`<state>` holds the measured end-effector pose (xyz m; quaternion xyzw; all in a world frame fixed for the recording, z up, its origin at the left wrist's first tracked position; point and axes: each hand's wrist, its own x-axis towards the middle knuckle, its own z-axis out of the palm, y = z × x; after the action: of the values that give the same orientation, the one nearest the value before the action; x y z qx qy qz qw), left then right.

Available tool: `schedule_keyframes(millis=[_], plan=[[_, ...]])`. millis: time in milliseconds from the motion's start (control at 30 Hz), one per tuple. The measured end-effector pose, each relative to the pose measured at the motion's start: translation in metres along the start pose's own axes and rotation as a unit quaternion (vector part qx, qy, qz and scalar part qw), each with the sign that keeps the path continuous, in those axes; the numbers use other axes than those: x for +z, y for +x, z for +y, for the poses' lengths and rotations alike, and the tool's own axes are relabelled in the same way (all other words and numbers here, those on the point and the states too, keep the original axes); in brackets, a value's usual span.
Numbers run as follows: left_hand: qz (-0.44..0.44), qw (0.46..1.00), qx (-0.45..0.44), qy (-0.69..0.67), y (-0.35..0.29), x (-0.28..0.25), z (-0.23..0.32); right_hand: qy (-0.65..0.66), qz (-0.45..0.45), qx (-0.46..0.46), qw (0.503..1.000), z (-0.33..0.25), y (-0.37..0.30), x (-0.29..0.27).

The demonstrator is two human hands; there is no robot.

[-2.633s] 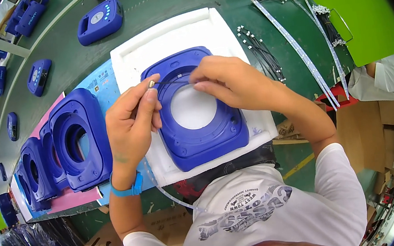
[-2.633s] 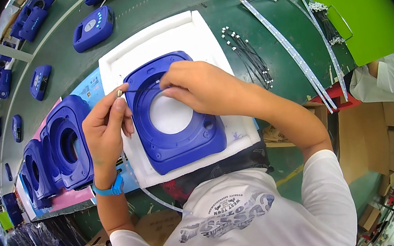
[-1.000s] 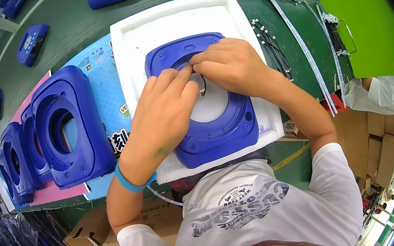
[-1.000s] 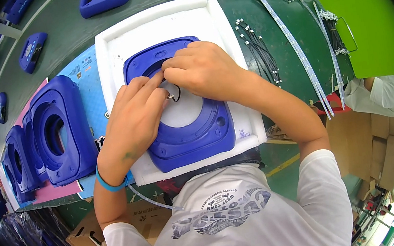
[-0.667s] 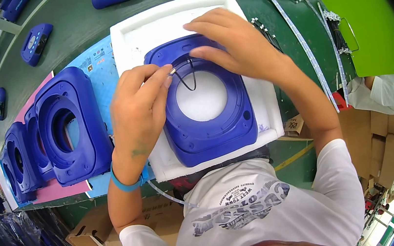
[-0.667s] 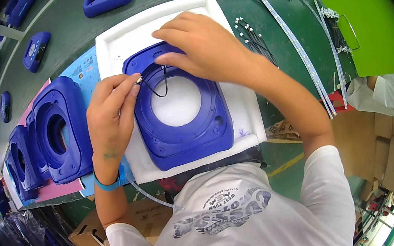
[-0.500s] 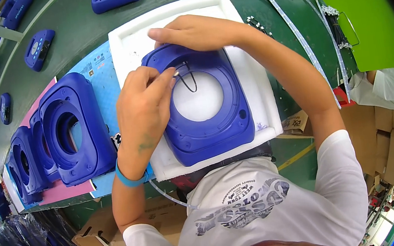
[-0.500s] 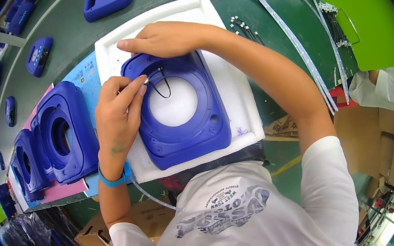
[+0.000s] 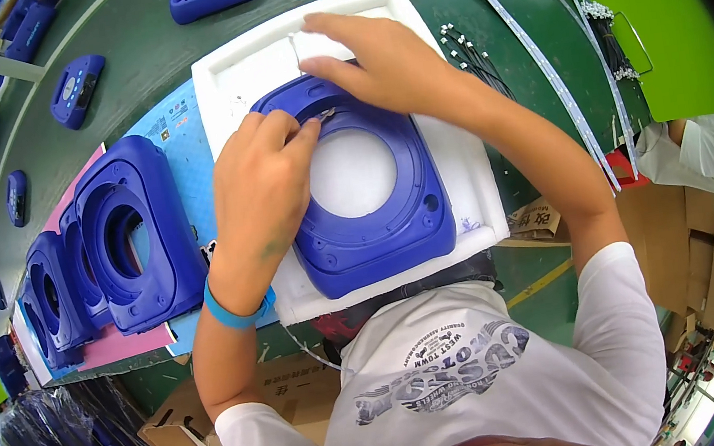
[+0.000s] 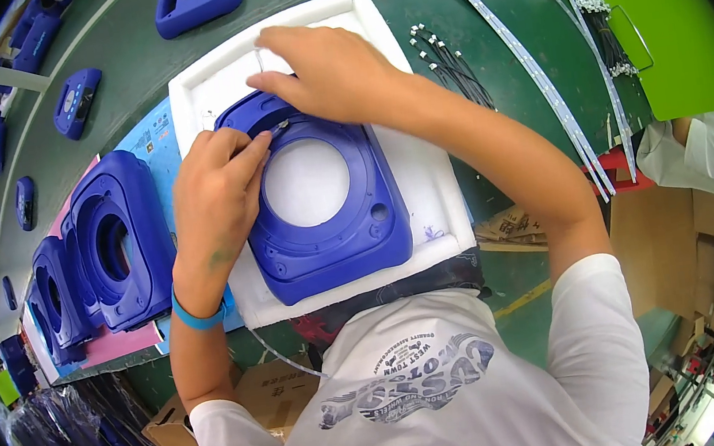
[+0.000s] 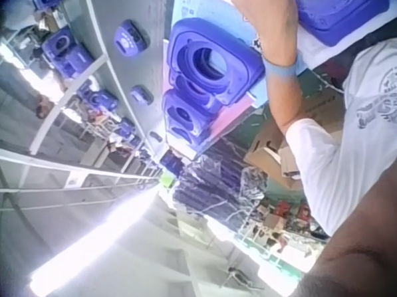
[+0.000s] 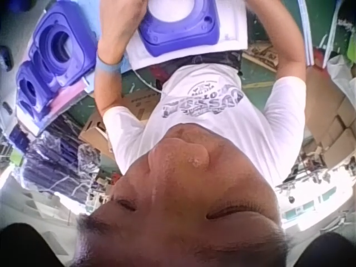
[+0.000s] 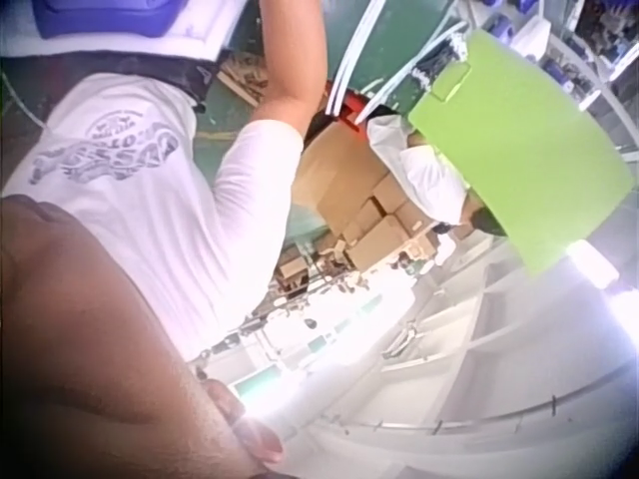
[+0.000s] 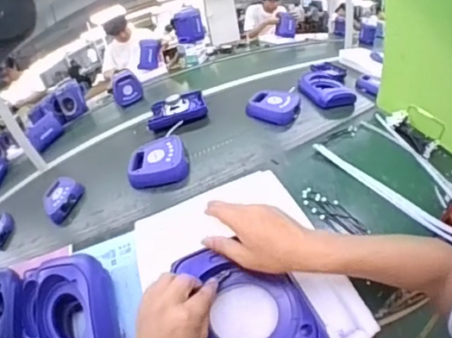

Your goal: The person assembles circular electronic components into blue plastic housings by hand on a production line.

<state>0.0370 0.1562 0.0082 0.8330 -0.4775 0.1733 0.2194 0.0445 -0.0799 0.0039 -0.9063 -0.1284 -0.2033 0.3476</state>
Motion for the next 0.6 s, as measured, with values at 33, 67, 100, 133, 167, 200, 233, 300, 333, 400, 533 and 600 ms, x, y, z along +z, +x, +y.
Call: schedule_keyframes(millis=[33, 67, 100, 133, 167, 200, 233, 300, 333, 400, 533, 600], plan=[[-0.008, 1.000, -0.018, 0.008, 0.000, -0.001, 0.000, -0.144, -0.017, -0.078, 0.986, -0.012, -0.011, -0.012], [-0.017, 0.999, -0.038, 0.018, 0.000, -0.002, 0.000, -0.126, 0.004, -0.125, 0.984, -0.025, -0.023, -0.020], [-0.017, 0.999, -0.039, 0.018, 0.001, -0.003, 0.001, -0.110, 0.025, -0.171, 0.979, -0.039, -0.038, -0.028], [-0.019, 0.999, -0.038, 0.022, 0.002, -0.005, 0.002, -0.075, -0.024, -0.203, 0.976, -0.055, -0.062, -0.034], [-0.020, 0.999, -0.033, 0.022, 0.006, -0.005, 0.003, -0.046, -0.073, -0.231, 0.969, -0.075, -0.086, -0.040], [-0.022, 0.999, -0.029, 0.020, 0.009, -0.003, 0.004, 0.063, -0.145, -0.238, 0.958, -0.092, -0.105, -0.038], [-0.038, 0.998, -0.037, 0.019, 0.012, -0.003, 0.004, 0.171, -0.212, -0.242, 0.931, -0.110, -0.122, -0.032], [-0.059, 0.997, -0.045, 0.021, 0.014, -0.004, 0.002, 0.201, -0.331, -0.259, 0.885, -0.135, -0.156, 0.003], [-0.073, 0.996, -0.052, 0.021, 0.017, -0.006, 0.003, 0.206, -0.300, -0.275, 0.890, -0.143, -0.176, 0.029], [-0.091, 0.994, -0.060, 0.026, 0.020, -0.008, 0.002, 0.216, -0.264, -0.292, 0.893, -0.147, -0.208, 0.082], [-0.099, 0.993, -0.071, -0.006, 0.020, -0.010, -0.003, 0.159, -0.238, -0.377, 0.881, -0.140, -0.201, 0.088], [-0.102, 0.992, -0.070, -0.022, 0.021, -0.012, -0.004, 0.127, -0.262, -0.410, 0.864, -0.121, -0.186, 0.063]])
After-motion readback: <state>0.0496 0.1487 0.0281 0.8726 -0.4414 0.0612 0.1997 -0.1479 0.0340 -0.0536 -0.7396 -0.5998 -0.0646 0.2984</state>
